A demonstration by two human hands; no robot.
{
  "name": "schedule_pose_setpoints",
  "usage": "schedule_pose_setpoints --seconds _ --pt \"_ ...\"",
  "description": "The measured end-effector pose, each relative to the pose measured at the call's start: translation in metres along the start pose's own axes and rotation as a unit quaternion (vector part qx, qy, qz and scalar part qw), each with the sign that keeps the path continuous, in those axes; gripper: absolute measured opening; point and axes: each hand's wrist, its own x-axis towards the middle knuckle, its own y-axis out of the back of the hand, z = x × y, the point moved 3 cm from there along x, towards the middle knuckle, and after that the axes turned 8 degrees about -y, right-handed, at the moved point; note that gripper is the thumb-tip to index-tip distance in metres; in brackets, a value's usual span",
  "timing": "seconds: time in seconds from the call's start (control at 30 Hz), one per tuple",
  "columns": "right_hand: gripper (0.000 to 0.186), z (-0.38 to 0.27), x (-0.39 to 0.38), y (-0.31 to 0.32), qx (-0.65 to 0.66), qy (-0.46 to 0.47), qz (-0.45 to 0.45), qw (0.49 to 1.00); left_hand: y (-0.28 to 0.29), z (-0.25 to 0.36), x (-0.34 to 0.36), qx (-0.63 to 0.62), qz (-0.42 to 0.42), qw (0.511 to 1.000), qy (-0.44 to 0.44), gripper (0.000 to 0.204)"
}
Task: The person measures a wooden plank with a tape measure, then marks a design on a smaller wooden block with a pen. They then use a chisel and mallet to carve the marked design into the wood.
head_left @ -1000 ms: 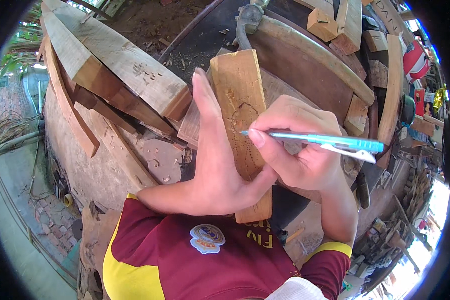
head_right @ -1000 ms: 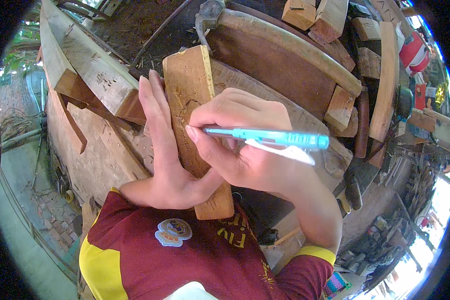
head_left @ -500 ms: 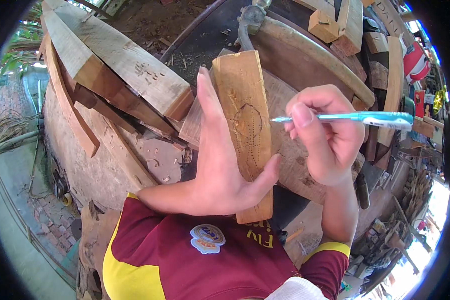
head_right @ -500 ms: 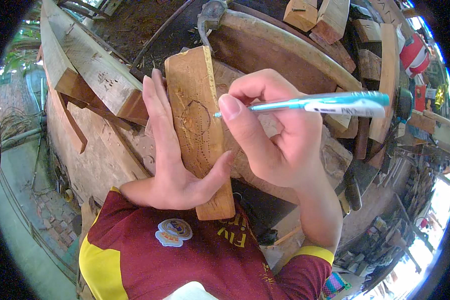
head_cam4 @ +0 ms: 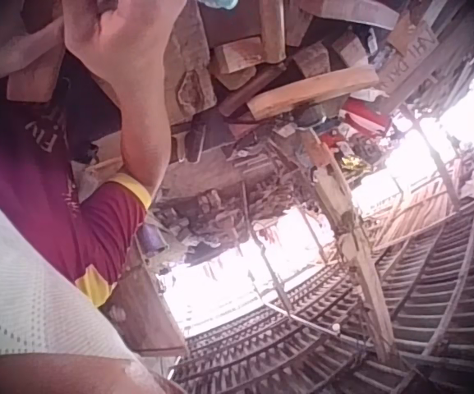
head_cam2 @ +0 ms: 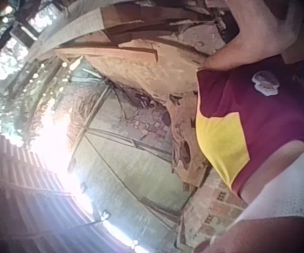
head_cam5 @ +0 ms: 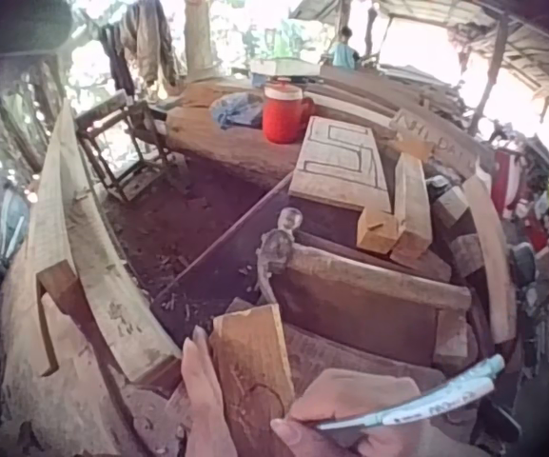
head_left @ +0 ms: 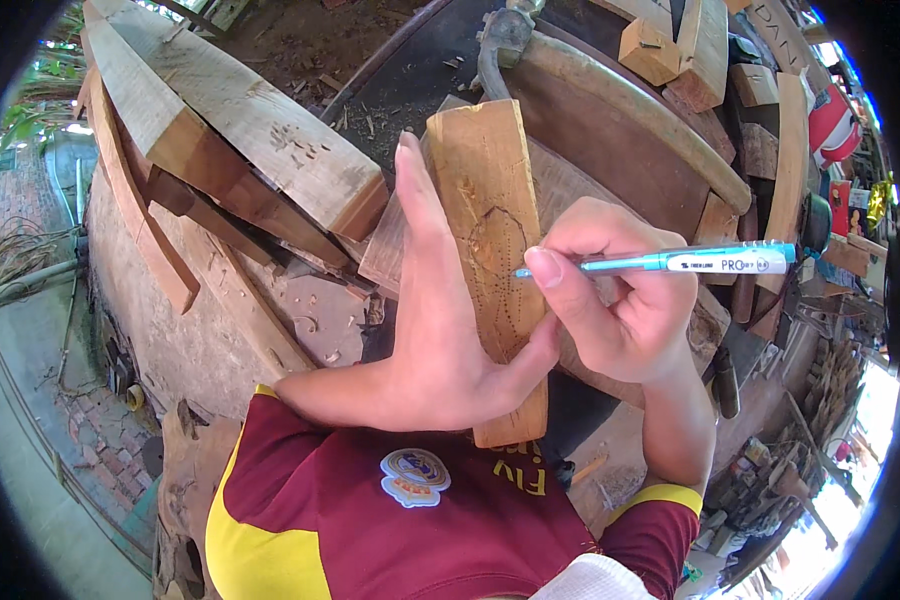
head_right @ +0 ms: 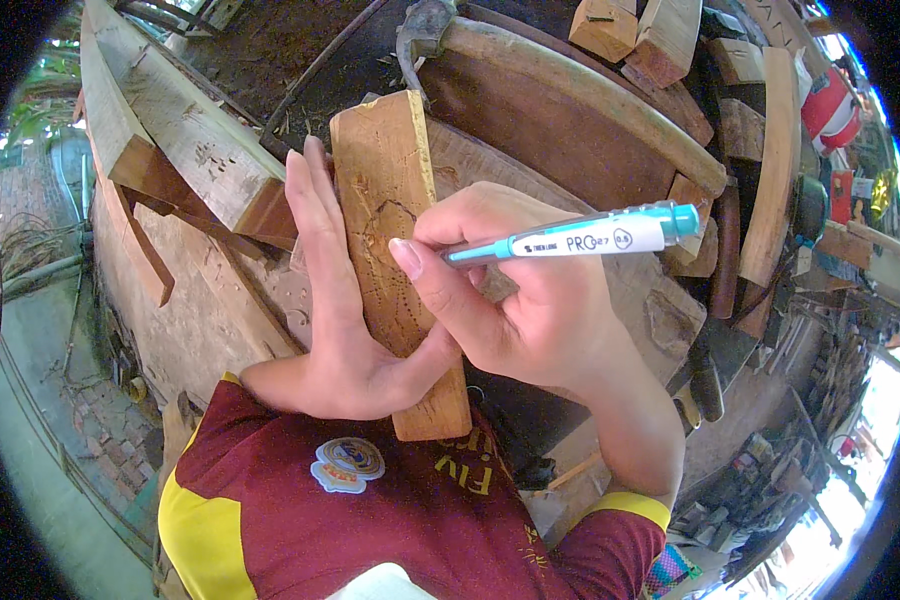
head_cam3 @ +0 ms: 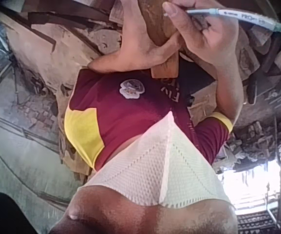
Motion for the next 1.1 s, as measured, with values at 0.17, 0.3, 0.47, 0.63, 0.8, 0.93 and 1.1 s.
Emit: schedule_pose_setpoints --seconds 0.17,0.3,0.47,0.63,0.8,0.93,1.1 --pt "0.009 0.0010 0.0010 0.0012 -0.031 0.025 -0.002 0.999 -0.0003 -0.0001 0.0004 -0.006 0.004 1.000 -0.004 0.122" --pt "0.008 0.0014 0.0015 0.0012 -0.027 0.029 -0.004 0.999 0.0000 0.0000 -0.0005 0.001 -0.005 1.000 -0.003 0.122" --pt "0.008 0.0000 0.0003 0.0016 -0.006 0.002 -0.026 1.000 -0.0003 0.0002 -0.0001 -0.006 0.001 1.000 0.003 0.124" --pt "0.007 0.0017 0.0001 0.0008 -0.002 0.010 -0.028 1.000 0.0002 0.0008 0.0000 -0.005 -0.002 1.000 0.004 0.124" --pt "0.007 0.0017 -0.0002 0.0015 0.011 0.000 -0.034 0.999 0.0002 0.0014 0.0002 -0.002 -0.002 1.000 0.004 0.124" --pt "0.008 0.0018 0.0010 0.0001 0.007 0.006 -0.017 1.000 -0.0007 0.0004 0.0003 -0.005 -0.001 1.000 0.004 0.124" --pt "0.009 0.0022 0.0015 -0.0011 -0.007 0.023 -0.012 1.000 0.0000 0.0005 0.0001 -0.011 -0.002 1.000 0.002 0.124"
